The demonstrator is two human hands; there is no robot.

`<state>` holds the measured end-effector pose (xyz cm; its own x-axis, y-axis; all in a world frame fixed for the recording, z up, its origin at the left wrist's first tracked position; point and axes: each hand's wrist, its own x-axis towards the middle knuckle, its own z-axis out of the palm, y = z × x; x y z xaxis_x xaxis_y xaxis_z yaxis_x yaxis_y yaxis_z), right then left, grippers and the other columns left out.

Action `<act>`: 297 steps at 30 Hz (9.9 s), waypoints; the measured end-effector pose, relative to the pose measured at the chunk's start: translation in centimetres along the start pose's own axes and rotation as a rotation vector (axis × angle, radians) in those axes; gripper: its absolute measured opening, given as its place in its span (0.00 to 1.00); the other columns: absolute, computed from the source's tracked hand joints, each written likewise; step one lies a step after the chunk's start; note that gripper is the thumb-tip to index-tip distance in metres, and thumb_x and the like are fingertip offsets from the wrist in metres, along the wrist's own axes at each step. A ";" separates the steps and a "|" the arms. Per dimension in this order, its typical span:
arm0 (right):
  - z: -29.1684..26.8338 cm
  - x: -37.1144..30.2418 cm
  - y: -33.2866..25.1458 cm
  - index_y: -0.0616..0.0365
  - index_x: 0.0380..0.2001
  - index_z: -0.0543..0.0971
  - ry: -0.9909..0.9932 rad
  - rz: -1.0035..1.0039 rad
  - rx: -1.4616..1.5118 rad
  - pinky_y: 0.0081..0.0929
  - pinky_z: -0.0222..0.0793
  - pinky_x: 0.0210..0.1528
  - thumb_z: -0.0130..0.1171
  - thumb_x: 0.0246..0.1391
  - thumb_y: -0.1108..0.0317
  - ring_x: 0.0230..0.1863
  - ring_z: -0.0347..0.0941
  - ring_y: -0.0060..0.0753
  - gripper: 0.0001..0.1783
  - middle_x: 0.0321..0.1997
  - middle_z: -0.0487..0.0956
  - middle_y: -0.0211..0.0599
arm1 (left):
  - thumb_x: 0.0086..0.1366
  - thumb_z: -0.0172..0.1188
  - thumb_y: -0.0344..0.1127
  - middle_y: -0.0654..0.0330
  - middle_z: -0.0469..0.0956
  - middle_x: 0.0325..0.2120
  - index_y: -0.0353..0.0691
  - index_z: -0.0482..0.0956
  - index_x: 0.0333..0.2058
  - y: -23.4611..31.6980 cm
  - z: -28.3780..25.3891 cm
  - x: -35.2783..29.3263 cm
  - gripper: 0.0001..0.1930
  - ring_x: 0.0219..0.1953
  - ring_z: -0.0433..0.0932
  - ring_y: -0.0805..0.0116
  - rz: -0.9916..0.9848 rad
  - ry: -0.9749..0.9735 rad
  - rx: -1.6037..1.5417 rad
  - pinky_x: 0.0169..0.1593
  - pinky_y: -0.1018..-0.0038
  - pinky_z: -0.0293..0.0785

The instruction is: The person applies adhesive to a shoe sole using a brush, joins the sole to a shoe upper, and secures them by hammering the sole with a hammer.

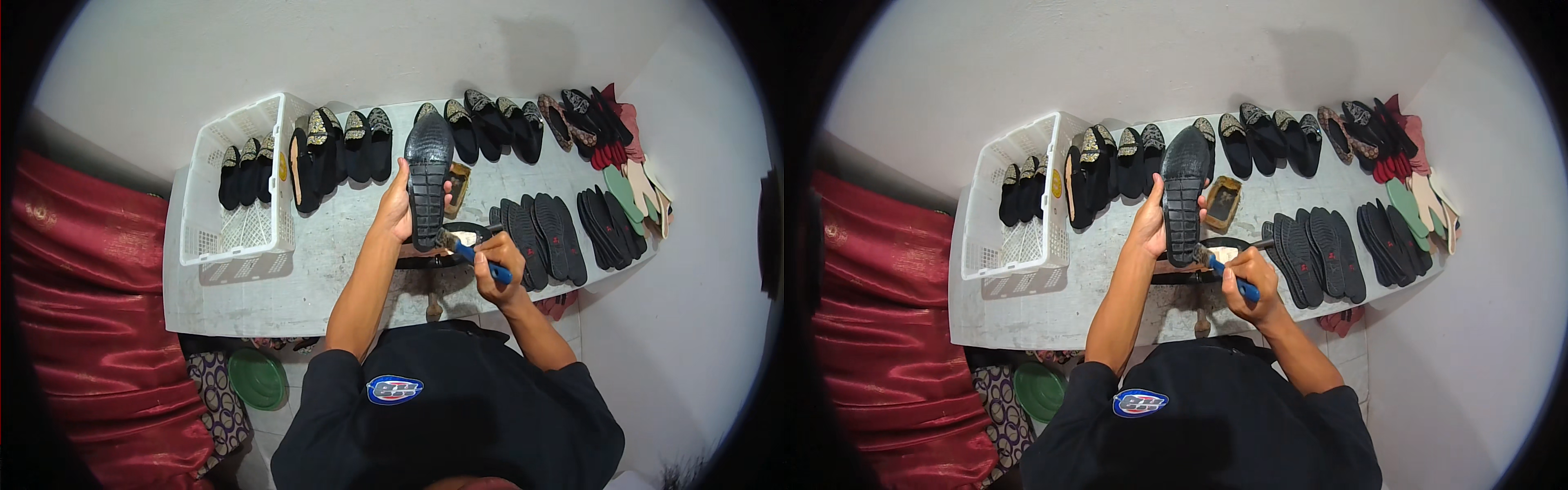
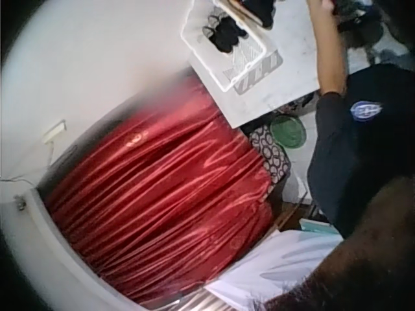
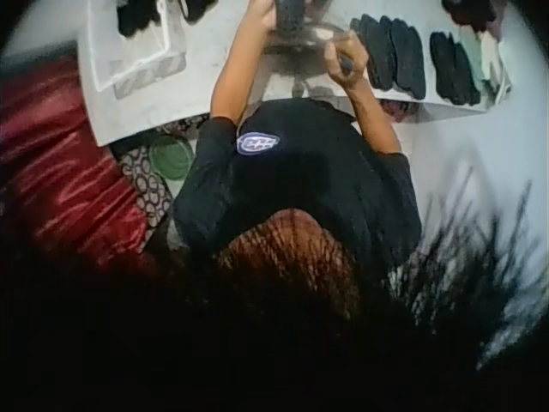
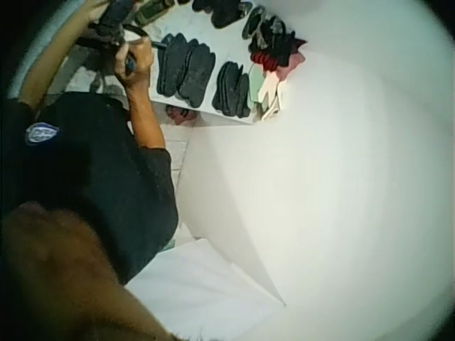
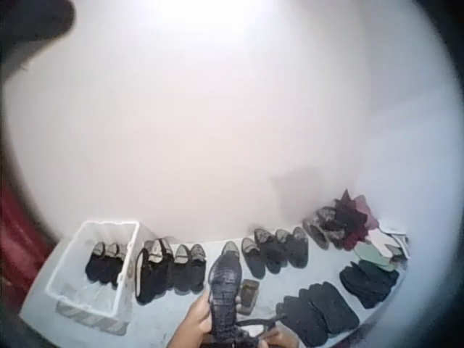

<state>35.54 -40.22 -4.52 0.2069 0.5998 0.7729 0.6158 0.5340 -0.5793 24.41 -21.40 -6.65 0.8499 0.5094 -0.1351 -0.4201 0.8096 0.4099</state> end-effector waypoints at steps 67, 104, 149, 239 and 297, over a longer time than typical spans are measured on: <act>0.7 2.1 -2.2 0.63 0.25 0.74 0.002 -0.052 -0.019 0.29 0.70 0.25 0.59 0.47 0.79 0.23 0.75 0.37 0.04 0.26 0.77 0.44 | 0.68 0.35 0.69 0.56 0.74 0.34 0.33 0.67 0.57 0.2 1.0 -0.4 0.41 0.36 0.74 0.64 0.466 0.057 -0.006 0.41 0.73 0.77; 1.3 3.3 0.5 0.63 0.26 0.66 0.240 0.383 0.471 0.16 0.60 0.15 0.52 0.58 0.78 0.14 0.62 0.17 0.08 0.27 0.68 0.34 | 0.68 0.32 0.70 0.54 0.78 0.33 0.34 0.71 0.54 -0.8 2.5 -1.9 0.41 0.35 0.77 0.64 0.448 0.161 0.204 0.40 0.72 0.76; 3.7 1.2 30.2 0.57 0.30 0.75 0.024 1.113 0.020 0.20 0.66 0.17 0.64 0.54 0.59 0.19 0.76 0.22 0.13 0.22 0.77 0.30 | 0.73 0.35 0.60 0.41 0.76 0.46 0.25 0.68 0.54 -2.1 -2.2 -3.5 0.37 0.50 0.78 0.48 0.016 0.255 0.195 0.52 0.62 0.80; -1.4 0.2 6.7 0.66 0.23 0.77 -0.228 0.942 -0.293 0.32 0.70 0.27 0.57 0.52 0.64 0.21 0.77 0.35 0.14 0.17 0.76 0.42 | 0.58 0.64 0.33 0.59 0.78 0.31 0.37 0.81 0.42 1.5 -9.8 -12.1 0.13 0.29 0.75 0.74 0.197 0.518 1.207 0.31 0.78 0.72; -3.3 1.4 6.0 0.64 0.55 0.74 -0.762 0.371 -0.240 0.37 0.69 0.59 0.76 0.32 0.59 0.57 0.73 0.51 0.43 0.57 0.76 0.51 | 0.37 0.77 0.33 0.50 0.78 0.49 0.37 0.76 0.52 2.0 -9.7 -11.2 0.38 0.53 0.77 0.52 0.234 0.155 1.789 0.57 0.64 0.71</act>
<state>42.02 -38.16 -6.09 -0.0849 0.9900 0.1131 0.7707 0.1371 -0.6223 11.04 -22.68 -13.06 0.7514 0.6591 0.0309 0.3881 -0.4794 0.7871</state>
